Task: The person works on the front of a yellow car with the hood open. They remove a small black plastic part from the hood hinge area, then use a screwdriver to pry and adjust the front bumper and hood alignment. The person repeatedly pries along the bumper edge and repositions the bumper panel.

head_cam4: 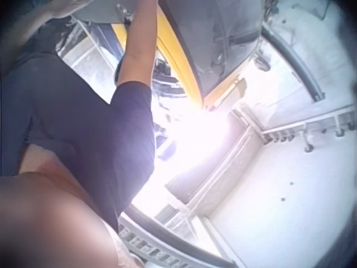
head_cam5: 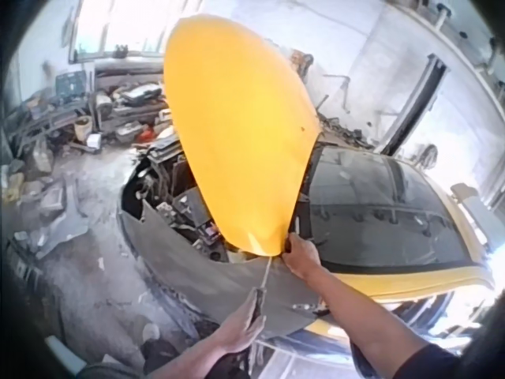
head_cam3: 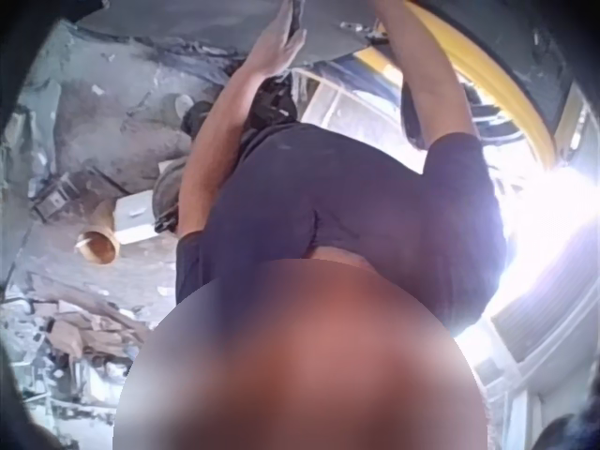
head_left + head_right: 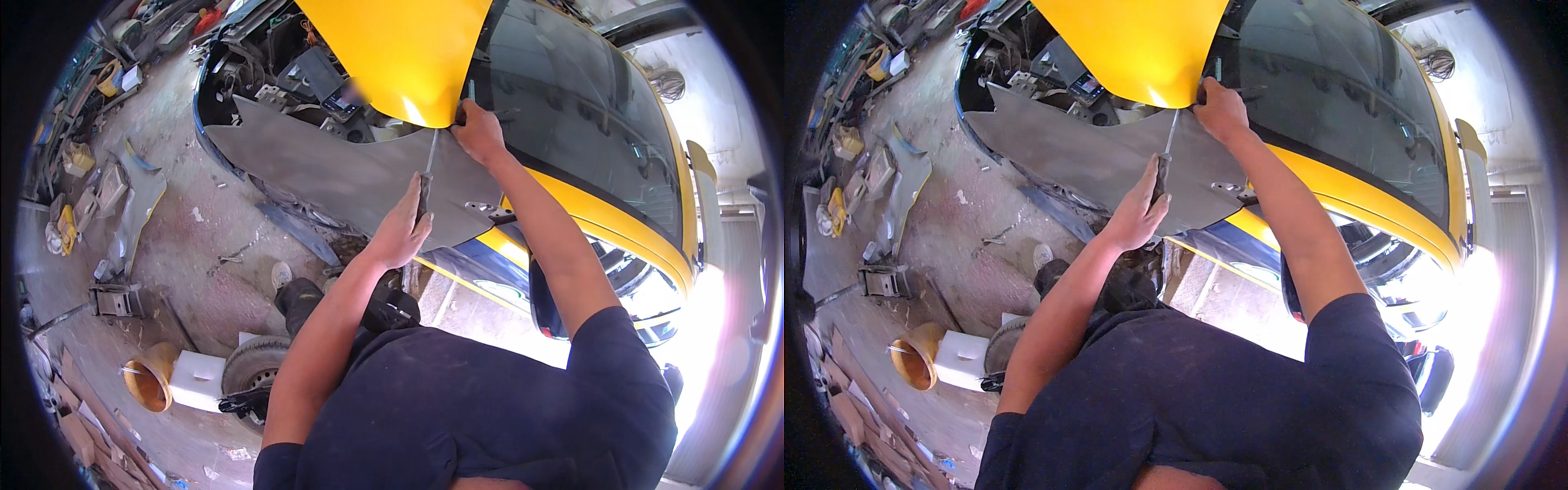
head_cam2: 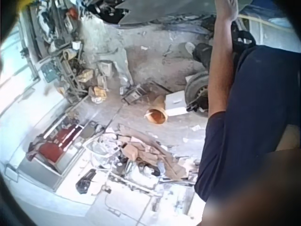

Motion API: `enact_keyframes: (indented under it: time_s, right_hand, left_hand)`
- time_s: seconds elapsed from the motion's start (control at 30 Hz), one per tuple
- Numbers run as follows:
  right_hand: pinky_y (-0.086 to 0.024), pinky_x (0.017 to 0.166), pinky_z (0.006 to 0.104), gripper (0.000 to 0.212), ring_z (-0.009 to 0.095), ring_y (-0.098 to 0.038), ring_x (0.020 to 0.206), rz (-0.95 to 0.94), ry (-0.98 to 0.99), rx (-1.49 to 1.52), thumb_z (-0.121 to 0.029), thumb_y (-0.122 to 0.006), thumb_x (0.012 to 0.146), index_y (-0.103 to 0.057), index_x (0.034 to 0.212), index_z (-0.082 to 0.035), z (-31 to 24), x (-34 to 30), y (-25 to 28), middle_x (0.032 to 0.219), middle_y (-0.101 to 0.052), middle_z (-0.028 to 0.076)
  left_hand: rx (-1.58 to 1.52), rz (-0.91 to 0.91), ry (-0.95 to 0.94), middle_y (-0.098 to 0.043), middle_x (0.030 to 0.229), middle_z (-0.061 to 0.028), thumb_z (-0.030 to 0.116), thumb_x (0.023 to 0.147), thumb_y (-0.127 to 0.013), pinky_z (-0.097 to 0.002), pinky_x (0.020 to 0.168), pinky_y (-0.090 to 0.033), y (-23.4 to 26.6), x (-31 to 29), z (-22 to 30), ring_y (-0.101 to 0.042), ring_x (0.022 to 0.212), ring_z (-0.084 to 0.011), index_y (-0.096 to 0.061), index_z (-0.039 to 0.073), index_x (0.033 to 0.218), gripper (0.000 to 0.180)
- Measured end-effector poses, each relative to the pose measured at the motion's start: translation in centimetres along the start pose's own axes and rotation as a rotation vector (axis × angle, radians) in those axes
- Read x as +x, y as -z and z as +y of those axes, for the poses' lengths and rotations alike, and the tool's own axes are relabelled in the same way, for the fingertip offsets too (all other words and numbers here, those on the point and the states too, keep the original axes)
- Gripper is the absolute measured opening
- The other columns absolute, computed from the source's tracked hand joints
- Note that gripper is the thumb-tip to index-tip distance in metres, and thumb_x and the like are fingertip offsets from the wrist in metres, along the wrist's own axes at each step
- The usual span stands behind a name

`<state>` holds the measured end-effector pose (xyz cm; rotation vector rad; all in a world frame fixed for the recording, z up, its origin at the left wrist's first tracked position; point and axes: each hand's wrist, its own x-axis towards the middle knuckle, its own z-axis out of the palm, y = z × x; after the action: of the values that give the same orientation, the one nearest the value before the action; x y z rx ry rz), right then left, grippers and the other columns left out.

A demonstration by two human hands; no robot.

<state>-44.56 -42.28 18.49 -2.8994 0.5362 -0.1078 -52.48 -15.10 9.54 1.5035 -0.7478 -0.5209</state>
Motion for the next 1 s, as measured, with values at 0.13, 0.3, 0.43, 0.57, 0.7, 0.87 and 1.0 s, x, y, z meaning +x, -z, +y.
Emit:
enact_keyframes:
  time_s: [0.13, 0.3, 0.43, 0.57, 0.7, 0.87, 1.0]
  right_hand:
    - [-0.058, 0.093, 0.0446, 0.03, 0.039, -0.077, 0.102, -0.032, 0.027, 0.13, -0.014, -0.084, 0.087, -0.071, 0.109, 0.001, 0.2, 0.3, 0.5, 0.107, -0.08, 0.02]
    - [-0.058, 0.093, 0.0432, 0.03, 0.037, -0.077, 0.102, -0.056, 0.026, 0.127, -0.015, -0.084, 0.087, -0.071, 0.107, 0.002, 0.2, 0.5, 0.8, 0.106, -0.08, 0.02]
    - [-0.058, 0.092, 0.0442, 0.03, 0.039, -0.077, 0.102, -0.043, 0.041, 0.094, -0.015, -0.084, 0.087, -0.071, 0.108, 0.001, 0.3, 0.5, 0.6, 0.107, -0.08, 0.021]
    - [-0.059, 0.092, 0.0462, 0.029, 0.041, -0.076, 0.102, 0.01, 0.061, 0.029, -0.015, -0.082, 0.088, -0.07, 0.11, 0.001, 0.3, 0.2, 0.0, 0.108, -0.08, 0.022]
    - [-0.059, 0.093, 0.0473, 0.03, 0.042, -0.076, 0.104, 0.01, 0.041, -0.016, -0.014, -0.08, 0.089, -0.069, 0.113, 0.001, 0.4, 0.1, -0.3, 0.109, -0.08, 0.021]
    - [-0.059, 0.094, 0.0483, 0.03, 0.042, -0.076, 0.107, 0.016, 0.08, 0.022, -0.013, -0.079, 0.09, -0.069, 0.115, 0.0, 0.6, 0.2, -0.4, 0.111, -0.08, 0.021]
    - [-0.059, 0.095, 0.052, 0.034, 0.044, -0.075, 0.109, -0.004, 0.05, -0.019, -0.019, -0.081, 0.09, -0.068, 0.118, -0.004, 0.4, 0.2, -0.1, 0.114, -0.08, 0.021]
  left_hand:
    - [0.006, 0.004, 0.01, -0.049, 0.156, -0.0436, 0.021, 0.109, -0.059, -0.0474, 0.121, -0.044, -0.1, 0.0, 0.1, -0.054, 0.144, -0.0531, -0.01, -0.009, 0.173, 0.086]
    - [-0.031, -0.003, 0.029, -0.045, 0.163, -0.0411, 0.023, 0.112, -0.059, -0.0442, 0.125, -0.039, -0.1, 0.0, 0.1, -0.049, 0.152, -0.0513, -0.009, -0.006, 0.174, 0.085]
    - [0.002, 0.029, -0.011, -0.05, 0.155, -0.044, 0.021, 0.109, -0.06, -0.0477, 0.12, -0.044, -0.3, 0.0, 0.2, -0.055, 0.142, -0.0541, -0.01, -0.008, 0.173, 0.086]
    - [-0.016, 0.025, -0.016, -0.049, 0.156, -0.0439, 0.021, 0.109, -0.06, -0.0483, 0.121, -0.044, -0.3, 0.1, 0.1, -0.054, 0.144, -0.0543, -0.01, -0.008, 0.173, 0.087]
    - [-0.002, 0.031, -0.022, -0.045, 0.16, -0.0434, 0.021, 0.109, -0.06, -0.0481, 0.123, -0.042, -0.3, 0.2, -0.1, -0.051, 0.148, -0.0536, -0.01, -0.008, 0.173, 0.086]
    - [0.009, 0.036, -0.018, -0.043, 0.163, -0.043, 0.022, 0.109, -0.059, -0.0476, 0.125, -0.041, -0.4, 0.0, -0.1, -0.048, 0.151, -0.053, -0.01, -0.009, 0.173, 0.086]
    - [-0.019, 0.036, -0.016, -0.044, 0.162, -0.043, 0.021, 0.109, -0.059, -0.0474, 0.125, -0.041, -0.5, 0.1, -0.1, -0.049, 0.15, -0.0528, -0.01, -0.009, 0.173, 0.086]
